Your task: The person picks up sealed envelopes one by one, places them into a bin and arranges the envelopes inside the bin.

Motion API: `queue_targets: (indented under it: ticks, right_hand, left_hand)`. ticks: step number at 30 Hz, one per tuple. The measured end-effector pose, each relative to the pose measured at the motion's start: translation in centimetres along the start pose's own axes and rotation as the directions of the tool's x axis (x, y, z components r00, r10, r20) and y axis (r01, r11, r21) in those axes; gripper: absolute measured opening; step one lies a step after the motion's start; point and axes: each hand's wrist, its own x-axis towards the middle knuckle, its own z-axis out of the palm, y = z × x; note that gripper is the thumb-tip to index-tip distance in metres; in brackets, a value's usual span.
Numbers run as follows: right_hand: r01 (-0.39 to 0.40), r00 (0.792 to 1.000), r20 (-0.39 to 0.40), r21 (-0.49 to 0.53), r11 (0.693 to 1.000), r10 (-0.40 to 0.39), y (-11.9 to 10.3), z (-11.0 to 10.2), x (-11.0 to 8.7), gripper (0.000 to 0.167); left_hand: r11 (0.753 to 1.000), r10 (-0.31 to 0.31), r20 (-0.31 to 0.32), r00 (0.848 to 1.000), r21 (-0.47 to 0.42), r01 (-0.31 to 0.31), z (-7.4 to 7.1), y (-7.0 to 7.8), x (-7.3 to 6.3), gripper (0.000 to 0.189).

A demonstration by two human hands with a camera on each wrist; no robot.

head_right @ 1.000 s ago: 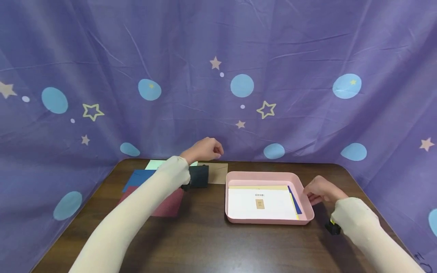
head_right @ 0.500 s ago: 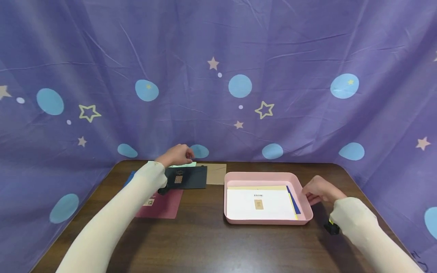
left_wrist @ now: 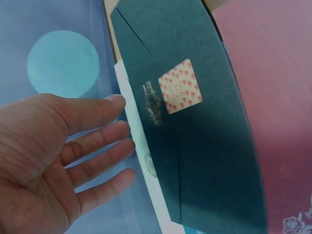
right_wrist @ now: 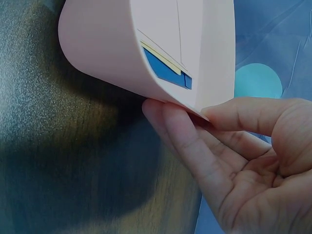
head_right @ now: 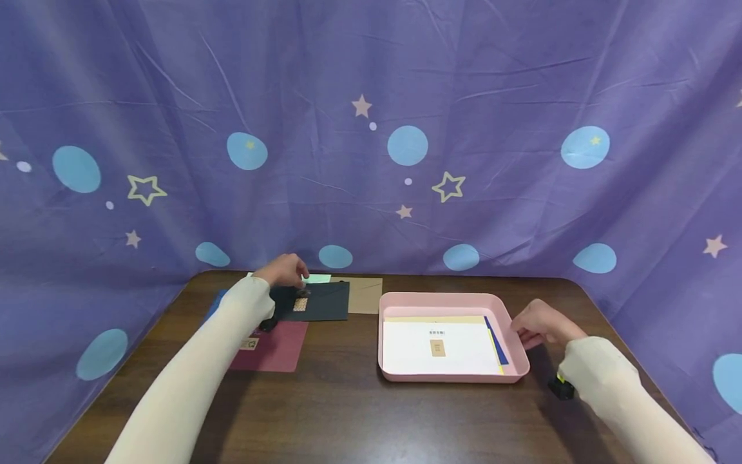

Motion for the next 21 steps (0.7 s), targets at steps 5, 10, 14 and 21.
queue_targets:
  ticks: [5,10,14,21]
  right_hand:
    - [-0.002,1.0,-0.006,-0.004,1.0,0.002,-0.1,0.0,-0.2,0.034]
    - [0.003,1.0,-0.015,-0.007,1.0,-0.004,-0.2,0.1,-0.2,0.032]
    - [0.0,1.0,-0.018,0.0,1.0,0.0,0.0,0.1,-0.2,0.029]
    - [0.008,1.0,-0.013,0.001,1.0,-0.008,0.0,0.1,0.0,0.027]
  left_hand:
    - [0.998,-0.054,0.009,0.999,-0.01,0.054,0.4,-0.3,0.2,0.034]
    - [0.996,-0.085,0.016,0.996,-0.011,0.086,0.9,-0.8,0.5,0.034]
    - [0.995,-0.094,0.006,0.996,-0.016,0.094,1.4,-1.2,0.5,0.035]
    - [0.997,-0.076,-0.022,0.997,-0.012,0.075,2.0,-1.5,0.5,0.036]
